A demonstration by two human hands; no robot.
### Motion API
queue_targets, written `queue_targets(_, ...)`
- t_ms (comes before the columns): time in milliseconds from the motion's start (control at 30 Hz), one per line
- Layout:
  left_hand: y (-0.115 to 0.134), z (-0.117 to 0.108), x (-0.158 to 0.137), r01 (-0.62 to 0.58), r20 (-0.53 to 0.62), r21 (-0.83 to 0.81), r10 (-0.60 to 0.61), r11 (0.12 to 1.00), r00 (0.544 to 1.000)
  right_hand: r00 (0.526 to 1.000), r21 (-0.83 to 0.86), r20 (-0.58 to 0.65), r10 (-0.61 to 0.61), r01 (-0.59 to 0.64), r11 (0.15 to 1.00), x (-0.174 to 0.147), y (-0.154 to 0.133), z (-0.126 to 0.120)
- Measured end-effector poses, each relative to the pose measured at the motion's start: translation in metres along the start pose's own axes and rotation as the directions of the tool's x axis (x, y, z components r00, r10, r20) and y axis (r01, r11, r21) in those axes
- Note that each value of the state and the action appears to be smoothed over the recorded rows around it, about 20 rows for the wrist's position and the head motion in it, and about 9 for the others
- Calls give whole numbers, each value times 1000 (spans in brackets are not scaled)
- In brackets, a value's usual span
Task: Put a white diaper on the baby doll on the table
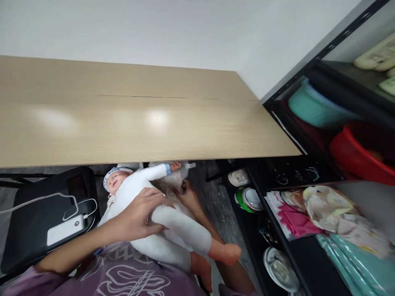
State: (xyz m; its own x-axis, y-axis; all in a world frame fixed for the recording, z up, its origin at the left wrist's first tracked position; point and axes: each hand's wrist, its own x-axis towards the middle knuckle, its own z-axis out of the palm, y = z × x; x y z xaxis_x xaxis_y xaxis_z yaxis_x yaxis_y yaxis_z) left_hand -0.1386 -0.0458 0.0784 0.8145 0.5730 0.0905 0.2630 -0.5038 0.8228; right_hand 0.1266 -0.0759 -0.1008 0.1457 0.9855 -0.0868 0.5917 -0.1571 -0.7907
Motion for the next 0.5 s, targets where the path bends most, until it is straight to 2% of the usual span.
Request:
queue_targets(100, -1, 9, -5, 5, 6, 18, -5, 1000, 1000, 984, -113, -176, 22, -43, 993, 10, 1, 16)
queue_targets(200, 0, 14, -8, 11, 0, 37, -11, 999, 1000, 968, -214, -232, -95, 45, 976, 12, -3, 22)
queue_targets(300, 1, 16, -8, 18, 11, 45, -18, 999, 1000, 979, -268, -89, -184, 154, 951, 17, -9, 33)
queue_targets(400, 2, 18, -7, 10, 16, 52, -11, 999, 1000, 985, -285, 55, -163, 172, 943, 29, -15, 49)
queue_targets(500, 1, 22, -8, -5, 11, 60, 4, 998, 1000, 981, -258, 105, -161, 183, 948, 45, -23, 61)
